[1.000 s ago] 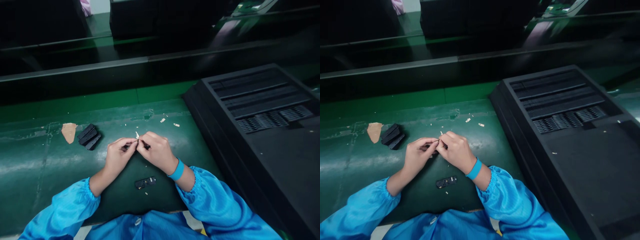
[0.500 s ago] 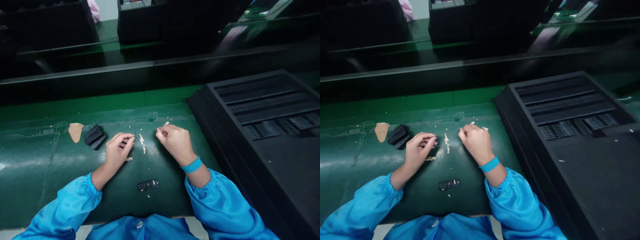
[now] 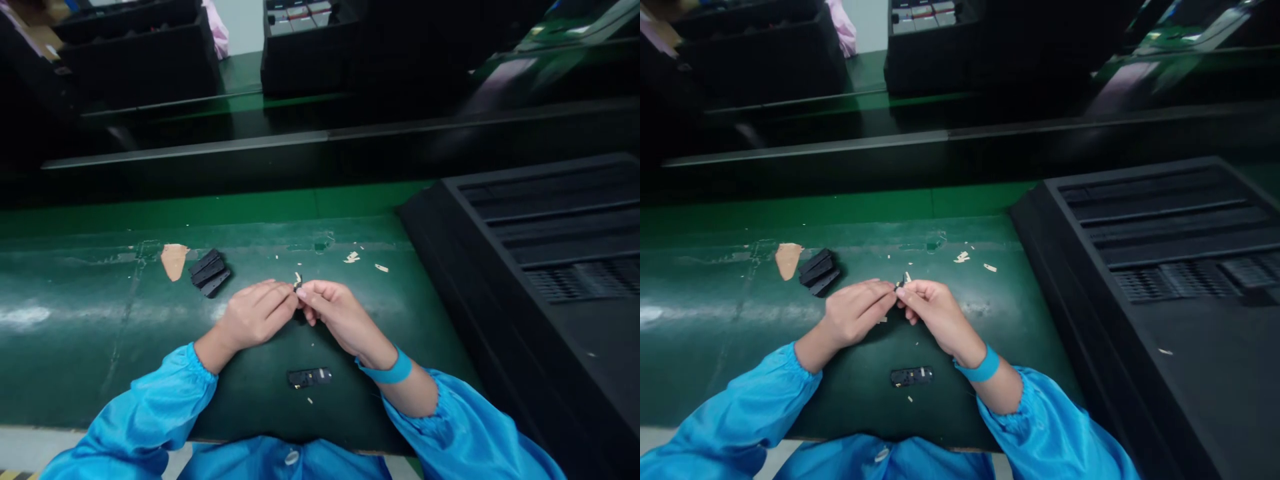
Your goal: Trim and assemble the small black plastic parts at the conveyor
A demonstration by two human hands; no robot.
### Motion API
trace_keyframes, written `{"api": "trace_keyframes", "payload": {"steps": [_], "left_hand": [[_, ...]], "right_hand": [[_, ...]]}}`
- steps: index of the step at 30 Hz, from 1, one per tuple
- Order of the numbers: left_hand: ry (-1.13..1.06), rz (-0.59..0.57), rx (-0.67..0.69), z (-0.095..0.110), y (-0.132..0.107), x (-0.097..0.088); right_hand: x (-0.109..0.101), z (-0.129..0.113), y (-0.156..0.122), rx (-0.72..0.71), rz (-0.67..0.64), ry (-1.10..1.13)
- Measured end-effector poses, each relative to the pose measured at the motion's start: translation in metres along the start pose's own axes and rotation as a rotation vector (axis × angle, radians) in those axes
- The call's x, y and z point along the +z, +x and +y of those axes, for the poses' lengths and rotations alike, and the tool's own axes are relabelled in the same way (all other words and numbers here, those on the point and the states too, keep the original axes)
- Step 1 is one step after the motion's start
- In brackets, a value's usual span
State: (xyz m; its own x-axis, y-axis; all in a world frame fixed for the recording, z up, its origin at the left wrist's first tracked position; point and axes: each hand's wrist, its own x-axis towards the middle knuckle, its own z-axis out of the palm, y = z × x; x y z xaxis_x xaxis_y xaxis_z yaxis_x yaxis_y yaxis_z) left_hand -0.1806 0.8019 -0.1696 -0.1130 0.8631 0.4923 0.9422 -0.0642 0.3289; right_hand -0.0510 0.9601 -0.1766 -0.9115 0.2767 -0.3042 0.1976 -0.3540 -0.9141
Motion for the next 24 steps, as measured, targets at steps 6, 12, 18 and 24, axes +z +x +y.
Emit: {"api": "trace_keyframes", "payload": {"steps": [6,12,18,24], "left_hand": [[0.146,-0.09,-0.068,0.017,0.009,-0.008],[0.376,0.094,-0.538,-0.021,-0.023,-0.071],[0.144,-0.044,-0.969,-0.054,-0.043,-0.093],[0.09,-0.001,-1.01,-0.043,-0.034,-0.079]], "right_hand": [[-0.005,0.004,0.002,-0.042,0.078,-0.151],[-0.008,0.003,0.006,-0.101,0.159,-0.243],[-0.004,0.001,0.006,-0.092,0.148,-0.261],[-0.005,0.001,0.007,-0.075,0.136,-0.253]]}}
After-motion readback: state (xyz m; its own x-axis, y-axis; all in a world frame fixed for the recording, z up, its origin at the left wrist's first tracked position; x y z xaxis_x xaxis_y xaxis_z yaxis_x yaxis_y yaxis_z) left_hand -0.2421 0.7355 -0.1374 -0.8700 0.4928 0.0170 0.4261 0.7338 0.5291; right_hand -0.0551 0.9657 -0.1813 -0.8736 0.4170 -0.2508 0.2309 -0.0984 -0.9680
